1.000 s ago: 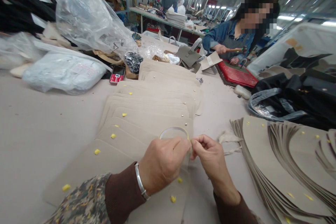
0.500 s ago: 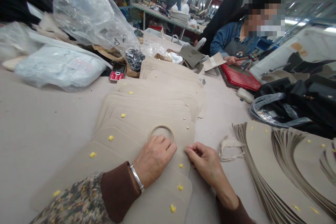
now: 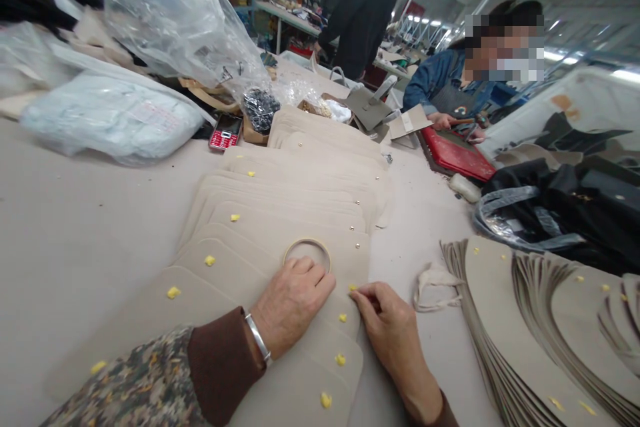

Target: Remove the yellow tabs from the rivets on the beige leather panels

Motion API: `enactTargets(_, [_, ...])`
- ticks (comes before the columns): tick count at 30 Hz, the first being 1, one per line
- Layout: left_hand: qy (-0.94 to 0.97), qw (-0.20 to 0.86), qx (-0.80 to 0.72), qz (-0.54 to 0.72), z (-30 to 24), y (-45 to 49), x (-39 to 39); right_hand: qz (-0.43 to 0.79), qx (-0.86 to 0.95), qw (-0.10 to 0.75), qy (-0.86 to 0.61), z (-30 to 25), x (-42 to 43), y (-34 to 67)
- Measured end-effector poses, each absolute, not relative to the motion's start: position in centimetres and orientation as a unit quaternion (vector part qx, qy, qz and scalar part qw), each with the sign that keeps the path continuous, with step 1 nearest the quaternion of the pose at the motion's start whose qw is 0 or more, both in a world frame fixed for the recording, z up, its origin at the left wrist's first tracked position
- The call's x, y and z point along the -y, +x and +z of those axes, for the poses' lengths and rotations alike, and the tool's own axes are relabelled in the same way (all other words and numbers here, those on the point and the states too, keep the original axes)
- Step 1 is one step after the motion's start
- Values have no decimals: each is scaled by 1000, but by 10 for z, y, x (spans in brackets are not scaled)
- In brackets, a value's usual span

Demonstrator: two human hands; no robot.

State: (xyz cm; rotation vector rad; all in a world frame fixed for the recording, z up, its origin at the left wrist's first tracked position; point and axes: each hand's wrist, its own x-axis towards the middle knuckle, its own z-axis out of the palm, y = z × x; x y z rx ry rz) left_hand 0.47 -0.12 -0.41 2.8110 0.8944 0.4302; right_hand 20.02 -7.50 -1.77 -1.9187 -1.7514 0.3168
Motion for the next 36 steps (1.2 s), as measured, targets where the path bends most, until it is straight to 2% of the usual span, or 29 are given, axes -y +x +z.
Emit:
enactTargets(6, [938, 83, -303, 147, -6, 5, 2, 91, 659, 250, -704, -16, 74, 194])
enactTargets(15, [937, 77, -304, 156, -3, 7, 0, 197, 549, 161, -796, 5, 48, 189])
enactTargets(19, [939, 72, -292, 165, 2, 4, -1, 215, 568, 143, -781, 11, 51, 187])
enactTargets(24, [939, 98, -252, 210, 10, -7, -3, 298, 596, 116, -736, 18, 62, 192])
enactTargets(26, [935, 119, -232, 241, 13, -12, -4, 331, 589, 157, -720, 18, 65, 197])
enactTargets(31, [920, 158, -206, 293, 17, -14, 2, 304, 558, 375, -675, 20, 77, 197])
enactTargets(36, [913, 143, -224, 309, 17, -10, 13, 227, 669, 431, -561, 29, 84, 179])
